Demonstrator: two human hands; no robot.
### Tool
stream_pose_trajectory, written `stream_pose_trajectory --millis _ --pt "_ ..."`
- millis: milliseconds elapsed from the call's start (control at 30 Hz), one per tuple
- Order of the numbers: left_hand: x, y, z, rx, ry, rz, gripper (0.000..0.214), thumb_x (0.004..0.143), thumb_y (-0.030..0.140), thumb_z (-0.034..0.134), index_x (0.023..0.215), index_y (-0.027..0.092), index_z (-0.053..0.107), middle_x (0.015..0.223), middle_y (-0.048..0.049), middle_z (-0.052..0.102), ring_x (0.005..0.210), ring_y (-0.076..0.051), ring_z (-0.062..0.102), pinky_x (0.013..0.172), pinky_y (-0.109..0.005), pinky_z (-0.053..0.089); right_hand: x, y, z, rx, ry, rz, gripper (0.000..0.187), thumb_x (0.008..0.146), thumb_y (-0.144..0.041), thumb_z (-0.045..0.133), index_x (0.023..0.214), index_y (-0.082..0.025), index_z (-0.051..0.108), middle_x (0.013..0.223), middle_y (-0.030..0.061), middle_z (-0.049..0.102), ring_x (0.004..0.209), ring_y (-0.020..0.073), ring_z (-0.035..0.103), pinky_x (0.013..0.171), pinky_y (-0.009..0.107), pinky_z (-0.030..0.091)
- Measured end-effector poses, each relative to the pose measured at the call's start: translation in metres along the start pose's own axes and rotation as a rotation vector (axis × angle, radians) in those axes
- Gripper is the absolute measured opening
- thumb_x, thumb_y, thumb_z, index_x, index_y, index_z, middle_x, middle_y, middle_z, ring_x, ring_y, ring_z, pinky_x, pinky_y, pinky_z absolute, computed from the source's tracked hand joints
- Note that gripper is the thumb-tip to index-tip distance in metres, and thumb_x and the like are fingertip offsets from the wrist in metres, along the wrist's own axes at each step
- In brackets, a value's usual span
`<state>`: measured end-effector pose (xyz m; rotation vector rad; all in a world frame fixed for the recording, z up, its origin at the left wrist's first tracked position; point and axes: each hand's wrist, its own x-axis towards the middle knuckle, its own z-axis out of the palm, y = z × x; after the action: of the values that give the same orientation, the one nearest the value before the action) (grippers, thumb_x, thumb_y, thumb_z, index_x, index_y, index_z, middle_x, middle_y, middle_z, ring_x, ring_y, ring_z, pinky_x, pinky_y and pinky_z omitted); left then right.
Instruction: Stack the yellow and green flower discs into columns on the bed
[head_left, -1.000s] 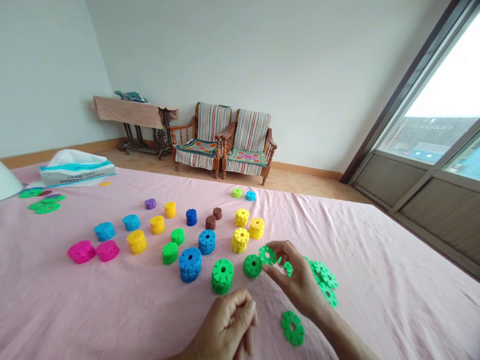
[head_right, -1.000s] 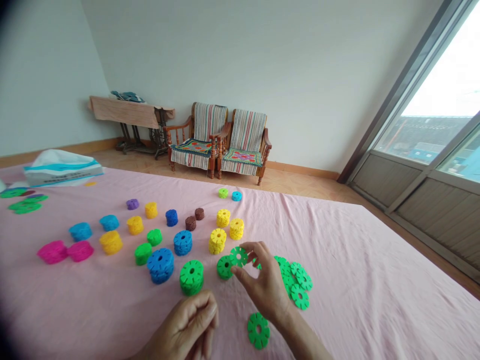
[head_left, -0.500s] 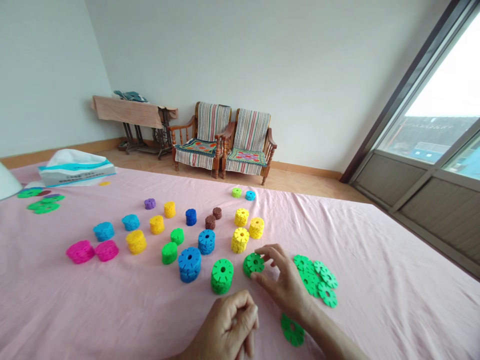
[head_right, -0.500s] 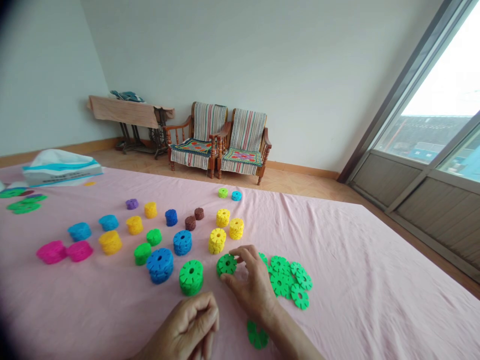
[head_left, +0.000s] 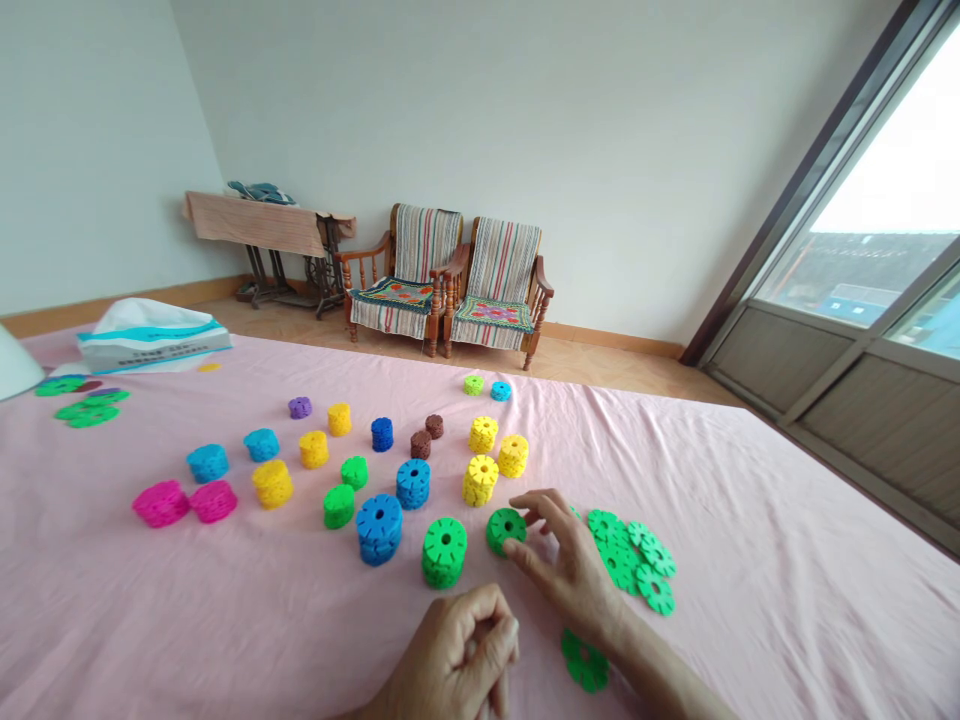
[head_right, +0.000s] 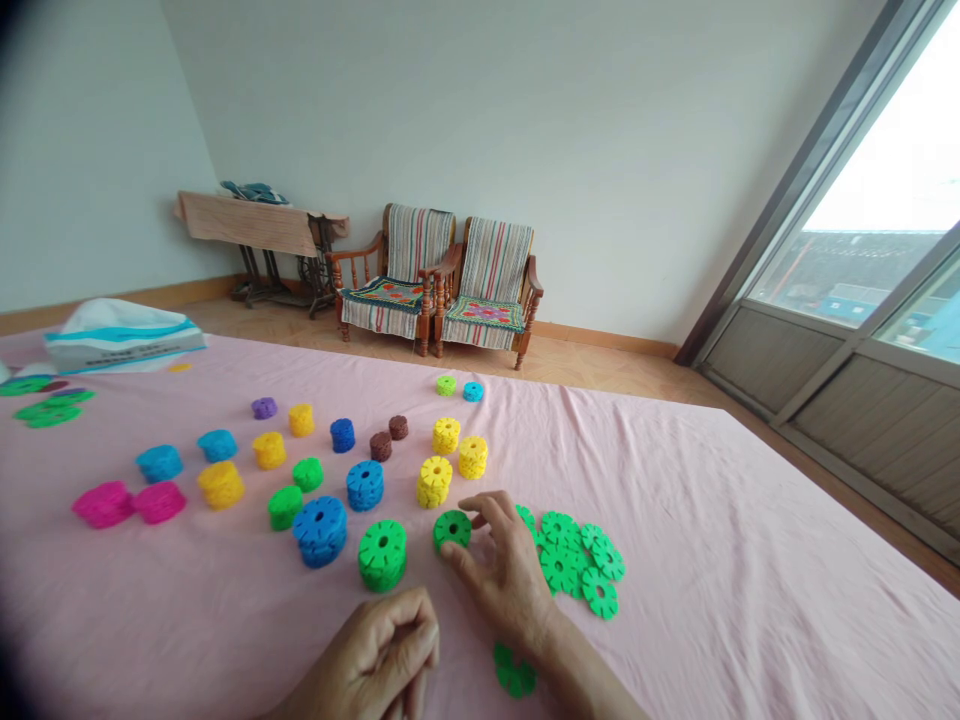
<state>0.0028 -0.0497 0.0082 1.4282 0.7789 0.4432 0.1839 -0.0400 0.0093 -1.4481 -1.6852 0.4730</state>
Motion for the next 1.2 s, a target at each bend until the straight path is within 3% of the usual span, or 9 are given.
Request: stream_pose_trajectory --millis 133,233,400,533,633,733,867,1200 --pt "-0.003 0.005 0.002 0.115 0.008 0.056 0.052 0.084 0.070 0.043 0.072 0.019 0.046 0.056 0.0029 0.049 0.044 -0.007 0.041 0.041 -0.017 0.030 0.000 0.004 -0.003 -0.017 0.068 -0.014 0.019 0.088 -0.031 0.053 0.100 -0.019 0.061 0.090 0.0049 0.065 0.078 0.0171 0.062 0.069 0.030 0.048" --pt "-0.005 0.003 0.004 0.196 0.101 0.130 0.042 0.089 0.059 0.044 0.075 0.019 0.049 0.061 0.0012 0.052 0.049 -0.010 0.046 0.045 -0.018 0.034 0.000 0.010 -0.003 -0.013 0.087 0.048 0.019 0.090 -0.029 0.047 0.099 -0.018 0.059 0.076 0.0025 0.067 0.068 0.0163 0.062 0.063 0.028 0.048" --pt "-0.008 -0.003 0.006 0.353 0.288 0.302 0.018 0.091 0.036 0.049 0.098 0.021 0.055 0.061 0.0033 0.048 0.049 -0.011 0.046 0.049 -0.019 0.039 -0.002 0.016 0.000 0.040 0.080 0.079 0.018 0.090 -0.022 0.039 0.099 -0.019 0.055 0.076 0.0021 0.068 0.065 0.0155 0.064 0.061 0.026 0.048" --pt "-0.011 -0.003 0.006 0.520 0.339 0.424 0.028 0.085 0.018 0.050 0.113 0.023 0.049 0.067 0.0035 0.051 0.052 -0.012 0.050 0.057 -0.022 0.044 -0.003 0.015 -0.002 -0.028 0.101 0.031 0.019 0.083 -0.013 0.038 0.090 -0.020 0.054 0.074 0.0007 0.067 0.060 0.0140 0.060 0.056 0.024 0.043" --pt "-0.013 0.000 0.008 0.616 0.324 0.460 0.021 0.080 0.010 0.050 0.095 0.024 0.053 0.071 0.0026 0.056 0.057 -0.013 0.053 0.061 -0.022 0.042 -0.005 0.012 -0.004 -0.153 0.117 -0.025 0.019 0.075 -0.009 0.039 0.073 -0.021 0.053 0.066 0.0000 0.061 0.059 0.0139 0.056 0.057 0.024 0.039" --pt "-0.014 0.003 0.010 0.716 0.234 0.459 0.016 0.081 0.008 0.049 0.075 0.023 0.049 0.065 0.0033 0.055 0.057 -0.012 0.052 0.058 -0.022 0.039 -0.007 0.010 -0.005 -0.251 0.082 -0.071 0.022 0.074 -0.007 0.038 0.062 -0.020 0.051 0.062 0.0008 0.056 0.060 0.0138 0.053 0.060 0.024 0.037" --pt "-0.014 0.005 0.009 0.809 0.149 0.450 0.017 0.083 0.009 0.049 0.072 0.021 0.047 0.064 0.0034 0.054 0.056 -0.011 0.051 0.055 -0.023 0.035 -0.008 0.008 -0.005 -0.318 0.034 -0.085 0.024 0.073 -0.005 0.039 0.059 -0.019 0.051 0.061 0.0007 0.054 0.059 0.0133 0.049 0.059 0.024 0.034" --pt "-0.011 0.001 0.006 0.814 0.137 0.484 0.018 0.079 0.005 0.049 0.070 0.021 0.046 0.062 0.0037 0.052 0.055 -0.011 0.050 0.052 -0.022 0.034 -0.007 0.010 -0.003 -0.306 -0.007 -0.097 0.026 0.071 0.000 0.041 0.062 -0.019 0.057 0.065 0.0011 0.059 0.062 0.0138 0.053 0.064 0.024 0.036"
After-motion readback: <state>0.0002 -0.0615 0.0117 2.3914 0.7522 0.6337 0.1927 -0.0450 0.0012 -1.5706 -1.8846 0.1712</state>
